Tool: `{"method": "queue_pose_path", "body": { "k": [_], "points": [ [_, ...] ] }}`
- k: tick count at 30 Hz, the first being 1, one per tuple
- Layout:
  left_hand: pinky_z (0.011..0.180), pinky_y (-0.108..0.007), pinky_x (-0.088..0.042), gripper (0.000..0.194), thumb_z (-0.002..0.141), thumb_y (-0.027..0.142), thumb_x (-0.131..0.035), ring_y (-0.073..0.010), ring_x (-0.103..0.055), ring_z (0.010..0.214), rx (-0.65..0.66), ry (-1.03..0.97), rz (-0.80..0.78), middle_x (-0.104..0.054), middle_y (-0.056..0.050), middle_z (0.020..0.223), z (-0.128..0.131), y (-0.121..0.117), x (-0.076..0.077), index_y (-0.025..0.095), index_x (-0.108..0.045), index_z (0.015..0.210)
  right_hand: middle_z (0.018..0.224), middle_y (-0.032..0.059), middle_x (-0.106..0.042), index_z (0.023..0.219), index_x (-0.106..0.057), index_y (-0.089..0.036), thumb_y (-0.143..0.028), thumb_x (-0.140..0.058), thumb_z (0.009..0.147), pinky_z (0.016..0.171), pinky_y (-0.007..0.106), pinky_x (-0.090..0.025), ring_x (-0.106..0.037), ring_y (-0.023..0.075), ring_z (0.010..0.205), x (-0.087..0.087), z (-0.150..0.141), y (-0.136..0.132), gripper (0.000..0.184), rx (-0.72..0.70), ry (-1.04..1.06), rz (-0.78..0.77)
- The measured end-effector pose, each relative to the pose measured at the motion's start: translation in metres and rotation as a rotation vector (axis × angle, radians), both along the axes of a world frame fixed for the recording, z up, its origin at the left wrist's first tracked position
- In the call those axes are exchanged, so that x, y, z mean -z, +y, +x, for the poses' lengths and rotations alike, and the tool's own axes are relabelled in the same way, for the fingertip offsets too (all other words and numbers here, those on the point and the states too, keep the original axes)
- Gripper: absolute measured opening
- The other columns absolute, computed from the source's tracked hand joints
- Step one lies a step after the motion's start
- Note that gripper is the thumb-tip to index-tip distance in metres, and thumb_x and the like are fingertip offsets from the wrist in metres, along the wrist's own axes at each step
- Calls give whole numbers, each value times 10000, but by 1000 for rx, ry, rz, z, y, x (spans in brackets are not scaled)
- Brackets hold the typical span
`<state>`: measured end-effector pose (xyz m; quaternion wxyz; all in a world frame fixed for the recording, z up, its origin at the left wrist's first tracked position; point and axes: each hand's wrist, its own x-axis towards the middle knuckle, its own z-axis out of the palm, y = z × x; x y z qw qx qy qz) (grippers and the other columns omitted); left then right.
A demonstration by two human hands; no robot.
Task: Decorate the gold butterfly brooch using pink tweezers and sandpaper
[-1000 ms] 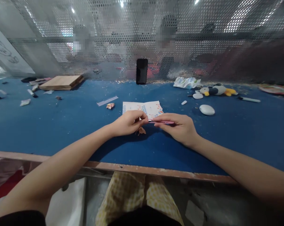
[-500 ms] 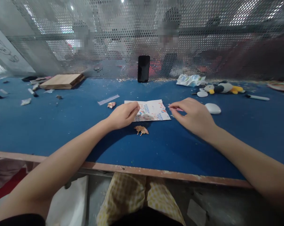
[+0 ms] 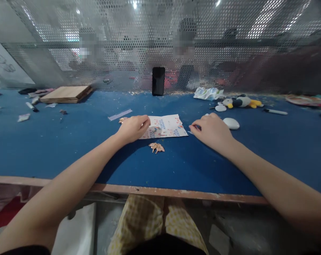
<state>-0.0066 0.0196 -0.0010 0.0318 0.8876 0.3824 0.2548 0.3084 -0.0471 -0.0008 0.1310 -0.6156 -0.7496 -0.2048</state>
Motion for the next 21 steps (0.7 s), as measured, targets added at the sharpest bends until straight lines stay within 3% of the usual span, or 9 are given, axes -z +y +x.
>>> {"method": "queue_pose_path", "body": {
  "k": [3,6,12,16,21],
  "points": [
    [660,-283,-389,285,935,151,-431,-181,-641,819,53,3,8,-749,-85,978,-2,2,1,188,-709,986,925,193,-715,965,-839,-146,-320,-561,937,771,463,-458,-593,342,918,-4,-5,-2,329,-26,3,-6],
    [810,-312,-472,245,929,169,-488,-207,-664,956,156,40,21,-747,-90,1032,-3,2,1,180,-722,1003,891,145,-741,945,-839,-189,-276,-596,919,818,462,-467,-595,309,893,-14,-13,-3,259,-98,27,-55],
    [980,-384,-493,261,977,210,-498,-230,-659,1066,277,106,15,-750,-109,1126,-1,0,4,177,-722,1106,900,75,-798,909,-829,-243,-196,-604,910,797,402,-507,-674,276,941,-35,-46,9,230,-284,156,-171],
    [938,-382,-522,310,975,194,-473,-240,-684,1053,229,128,-24,-765,-114,1119,0,2,6,170,-720,1160,1104,43,-809,1058,-807,-242,-153,-550,947,853,341,-553,-735,208,988,-18,-61,25,293,-351,303,-183],
    [930,-347,-533,378,994,208,-427,-216,-714,1054,145,137,-78,-780,-83,1167,7,2,1,184,-719,1233,1122,44,-813,1070,-805,-230,-172,-569,963,892,354,-571,-755,218,1022,6,-57,35,266,-388,360,-220]
  ]
}}
